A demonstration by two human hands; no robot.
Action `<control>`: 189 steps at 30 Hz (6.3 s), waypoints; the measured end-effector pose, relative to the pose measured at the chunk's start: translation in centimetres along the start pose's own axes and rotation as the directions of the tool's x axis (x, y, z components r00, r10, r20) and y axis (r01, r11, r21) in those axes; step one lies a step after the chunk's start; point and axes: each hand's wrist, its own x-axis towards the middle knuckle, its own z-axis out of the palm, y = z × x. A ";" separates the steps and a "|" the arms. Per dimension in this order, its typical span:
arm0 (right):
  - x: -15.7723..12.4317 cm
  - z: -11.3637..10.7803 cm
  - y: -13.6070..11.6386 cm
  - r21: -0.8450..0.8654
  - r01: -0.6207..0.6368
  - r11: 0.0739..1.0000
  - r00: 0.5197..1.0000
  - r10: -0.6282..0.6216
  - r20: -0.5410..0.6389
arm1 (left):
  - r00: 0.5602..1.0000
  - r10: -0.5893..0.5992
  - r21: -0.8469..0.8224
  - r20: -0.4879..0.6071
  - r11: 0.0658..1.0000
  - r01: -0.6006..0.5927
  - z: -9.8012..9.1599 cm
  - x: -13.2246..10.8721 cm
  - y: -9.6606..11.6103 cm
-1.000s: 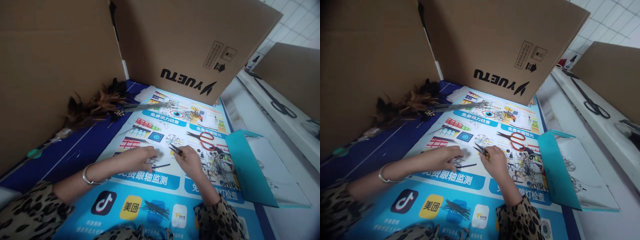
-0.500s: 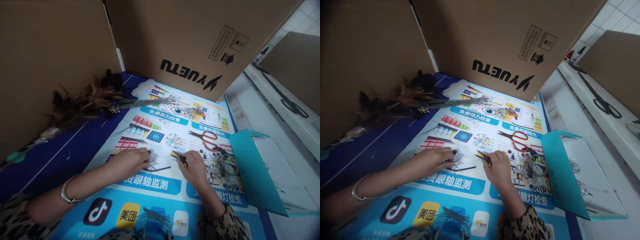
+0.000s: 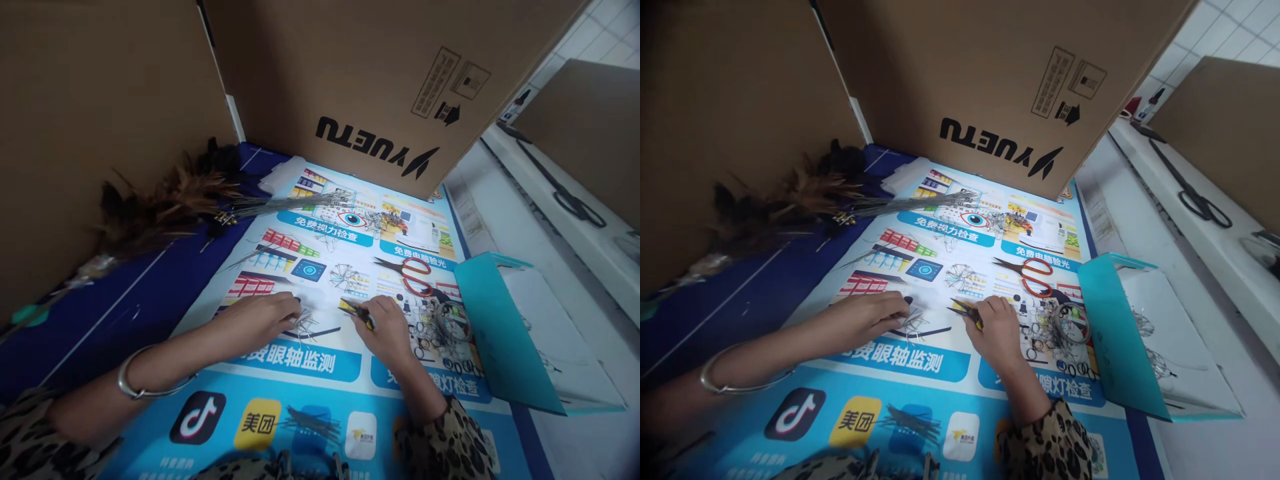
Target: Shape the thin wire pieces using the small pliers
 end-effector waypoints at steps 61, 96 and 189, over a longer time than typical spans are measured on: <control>-2.6 0.8 -3.9 0.458 0.068 0.886 0.958 0.070 -0.278 | 0.938 -0.096 -0.880 -0.333 0.390 -0.272 2.6 1.7 2.5; 0.8 1.8 -6.8 0.850 -0.185 0.493 0.957 0.288 0.041 | 0.987 -0.121 -0.978 -0.110 0.190 -0.086 3.1 3.6 3.1; 0.7 0.9 -3.1 -0.439 0.200 0.876 0.977 -0.214 0.019 | 0.994 -0.016 -0.849 -0.113 0.521 -0.088 -0.1 4.5 1.0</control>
